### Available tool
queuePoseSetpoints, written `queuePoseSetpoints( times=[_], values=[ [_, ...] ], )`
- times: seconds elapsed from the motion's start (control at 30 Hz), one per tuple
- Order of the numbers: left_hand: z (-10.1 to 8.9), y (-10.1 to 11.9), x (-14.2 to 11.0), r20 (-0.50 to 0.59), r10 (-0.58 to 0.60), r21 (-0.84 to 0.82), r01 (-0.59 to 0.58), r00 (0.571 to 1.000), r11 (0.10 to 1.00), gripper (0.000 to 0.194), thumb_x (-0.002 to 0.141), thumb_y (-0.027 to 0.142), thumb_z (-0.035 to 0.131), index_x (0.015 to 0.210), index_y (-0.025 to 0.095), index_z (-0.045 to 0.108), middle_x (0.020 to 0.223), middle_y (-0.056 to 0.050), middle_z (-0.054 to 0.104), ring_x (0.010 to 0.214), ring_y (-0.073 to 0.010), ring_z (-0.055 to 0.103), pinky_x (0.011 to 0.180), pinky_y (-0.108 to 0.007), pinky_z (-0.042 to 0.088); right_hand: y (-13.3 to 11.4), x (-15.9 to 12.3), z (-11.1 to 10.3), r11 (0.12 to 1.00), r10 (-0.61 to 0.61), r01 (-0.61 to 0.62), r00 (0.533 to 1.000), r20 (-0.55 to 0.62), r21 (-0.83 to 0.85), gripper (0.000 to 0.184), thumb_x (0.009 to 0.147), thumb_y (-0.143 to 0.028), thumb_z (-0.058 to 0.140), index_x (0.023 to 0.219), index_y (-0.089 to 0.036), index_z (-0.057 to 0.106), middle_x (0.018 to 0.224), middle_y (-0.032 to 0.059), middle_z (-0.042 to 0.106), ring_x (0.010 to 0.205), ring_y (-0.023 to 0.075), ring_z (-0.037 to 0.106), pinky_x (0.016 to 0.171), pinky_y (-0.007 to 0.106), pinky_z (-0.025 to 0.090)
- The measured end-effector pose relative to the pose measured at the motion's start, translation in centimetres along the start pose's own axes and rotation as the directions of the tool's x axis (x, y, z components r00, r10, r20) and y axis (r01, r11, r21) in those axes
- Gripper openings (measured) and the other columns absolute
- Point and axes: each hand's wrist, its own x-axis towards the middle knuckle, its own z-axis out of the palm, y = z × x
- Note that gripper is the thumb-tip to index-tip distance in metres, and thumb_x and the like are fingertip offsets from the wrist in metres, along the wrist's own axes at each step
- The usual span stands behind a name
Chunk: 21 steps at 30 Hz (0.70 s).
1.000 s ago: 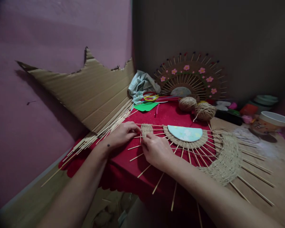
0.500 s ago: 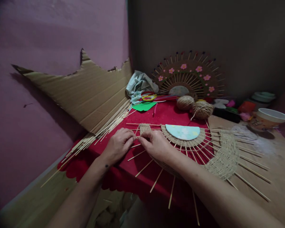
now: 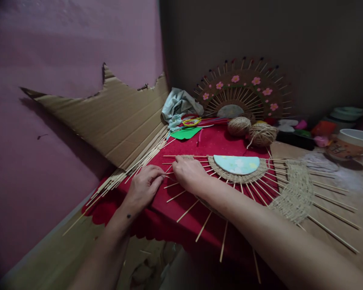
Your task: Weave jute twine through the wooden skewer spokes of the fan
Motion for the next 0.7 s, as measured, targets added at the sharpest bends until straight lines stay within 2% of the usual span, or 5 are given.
queuePoseSetpoints(
  times=[0.13, 0.33, 0.7],
  values=[
    [-0.07, -0.04, -0.33, -0.023, 0.014, 0.032, -0.014, 1.0, 0.999, 0.015, 0.084, 0.009, 0.049, 0.078, 0.018, 0.06, 0.086, -0.004, 0.063, 0.085, -0.018, 0.056, 0.081, -0.034, 0.047, 0.17, 0.0, 0.08, 0.998, -0.037, 0.037, 0.999, -0.001, -0.045, 0.023, 0.088, -0.011, 0.04, 0.093, -0.013, 0.062, 0.093, 0.012, 0.06, 0.079, 0.0185, 0.057, 0.058, 0.028, 0.033],
    [0.04, 0.11, -0.64, 0.001, 0.061, 0.099, -0.061, 0.998, 0.993, 0.017, 0.082, 0.004, 0.047, 0.078, 0.016, 0.057, 0.087, -0.006, 0.062, 0.087, -0.0193, 0.055, 0.082, -0.035, 0.047, 0.37, -0.06, 0.35, 0.996, -0.042, 0.041, 0.999, -0.012, -0.077, 0.025, 0.089, -0.013, 0.037, 0.095, -0.014, 0.061, 0.092, 0.0121, 0.059, 0.077, 0.0185, 0.057, 0.056, 0.028, 0.032],
    [-0.01, -0.12, -0.68, -0.031, 0.061, 0.134, -0.057, 0.998, 0.989, 0.018, 0.082, 0.003, 0.045, 0.077, 0.017, 0.056, 0.088, -0.006, 0.061, 0.087, -0.0198, 0.055, 0.082, -0.036, 0.047, 0.37, -0.01, -0.14, 0.997, -0.024, 0.024, 1.0, -0.013, -0.068, 0.023, 0.089, -0.011, 0.037, 0.093, -0.016, 0.06, 0.09, 0.012, 0.059, 0.078, 0.0192, 0.056, 0.058, 0.028, 0.034]
  ],
)
